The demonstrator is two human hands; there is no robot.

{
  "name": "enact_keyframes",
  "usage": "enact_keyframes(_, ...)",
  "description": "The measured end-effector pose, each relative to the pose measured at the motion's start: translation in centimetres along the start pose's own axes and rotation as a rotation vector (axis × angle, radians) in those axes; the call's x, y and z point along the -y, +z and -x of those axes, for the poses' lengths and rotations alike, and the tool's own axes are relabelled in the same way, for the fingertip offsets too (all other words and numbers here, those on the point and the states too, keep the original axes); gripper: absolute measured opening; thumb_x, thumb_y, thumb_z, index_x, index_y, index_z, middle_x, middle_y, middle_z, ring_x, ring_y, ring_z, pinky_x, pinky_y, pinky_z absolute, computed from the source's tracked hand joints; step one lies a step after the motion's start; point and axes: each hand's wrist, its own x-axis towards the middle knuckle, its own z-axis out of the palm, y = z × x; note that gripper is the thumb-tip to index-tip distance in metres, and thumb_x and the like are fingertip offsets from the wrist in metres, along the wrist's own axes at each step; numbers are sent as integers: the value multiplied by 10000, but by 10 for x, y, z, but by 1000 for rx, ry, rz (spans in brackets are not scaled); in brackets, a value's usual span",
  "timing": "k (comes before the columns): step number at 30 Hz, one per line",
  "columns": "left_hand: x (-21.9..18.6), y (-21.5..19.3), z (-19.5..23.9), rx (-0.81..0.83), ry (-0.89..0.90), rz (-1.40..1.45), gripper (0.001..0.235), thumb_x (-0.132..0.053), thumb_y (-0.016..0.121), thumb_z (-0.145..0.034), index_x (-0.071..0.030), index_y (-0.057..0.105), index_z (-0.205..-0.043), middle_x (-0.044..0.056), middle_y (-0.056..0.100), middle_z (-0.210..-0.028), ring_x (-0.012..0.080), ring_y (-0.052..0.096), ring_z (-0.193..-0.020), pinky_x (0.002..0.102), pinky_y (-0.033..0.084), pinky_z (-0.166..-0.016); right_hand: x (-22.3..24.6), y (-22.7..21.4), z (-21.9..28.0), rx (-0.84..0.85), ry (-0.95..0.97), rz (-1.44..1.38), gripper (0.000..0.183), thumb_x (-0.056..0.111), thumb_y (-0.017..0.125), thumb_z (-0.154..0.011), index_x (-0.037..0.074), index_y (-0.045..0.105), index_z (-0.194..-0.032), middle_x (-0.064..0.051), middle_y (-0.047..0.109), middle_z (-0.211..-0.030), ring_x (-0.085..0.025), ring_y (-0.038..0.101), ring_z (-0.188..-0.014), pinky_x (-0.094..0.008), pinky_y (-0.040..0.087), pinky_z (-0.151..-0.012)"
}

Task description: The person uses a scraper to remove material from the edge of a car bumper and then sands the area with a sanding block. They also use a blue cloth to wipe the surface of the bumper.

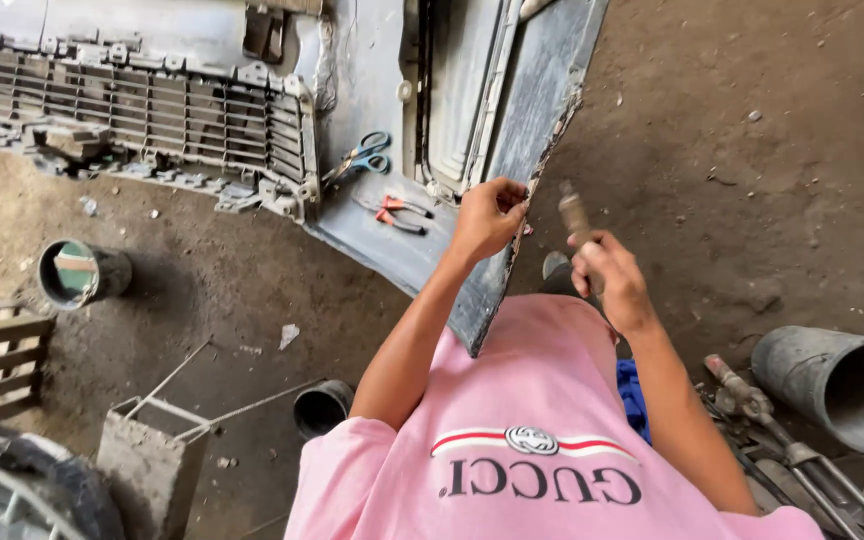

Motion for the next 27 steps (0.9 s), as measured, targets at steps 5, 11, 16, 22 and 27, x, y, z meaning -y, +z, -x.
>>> enact_keyframes(5, -4, 4, 2, -34, -41, 8, 210, -96, 735, -835, -6, 742, -1025, 97, 776, -859, 163, 733, -757, 315, 589, -730, -6, 20, -58, 19, -124, -242, 186, 67, 717, -1009, 39, 557, -1099, -96, 630, -979, -141, 612, -812, -285, 518, -697)
enact_keyframes(11, -25, 9, 14, -84, -159, -31, 214, -117, 735, -843, -26, 754, -1035, 92, 770, -833, 152, 728, -735, 311, 584, -705, -2, 17, -80, 46, -164, -181, 205, 16, 721, -930, 51, 533, -1002, -152, 724, -1175, -148, 704, -934, -289, 612, -798)
enact_keyframes(16, -12, 15, 12, -108, -92, -68, 219, -119, 760, -830, -40, 774, -1033, 75, 775, -848, 142, 716, -739, 302, 583, -725, 39, 15, -107, -85, -481, 99, 339, 37, 843, -916, 31, 519, -1018, -132, 708, -1124, -169, 671, -918, -302, 577, -808)
enact_keyframes(22, -22, 13, 14, -89, -193, -20, 219, -115, 749, -826, -46, 766, -1033, 59, 769, -837, 125, 703, -736, 300, 578, -709, 82, 24, -119, -203, -753, 273, 465, 42, 929, -863, 26, 500, -1040, -92, 675, -1004, -180, 705, -908, -326, 618, -815)
enact_keyframes(27, -20, 11, 15, -58, -227, 1, 237, -110, 734, -832, -43, 767, -1057, 61, 771, -827, 127, 713, -732, 301, 579, -701, 80, 22, -121, -127, -663, 141, 399, 11, 876, -892, 27, 503, -1035, -112, 697, -1049, -179, 724, -946, -328, 633, -842)
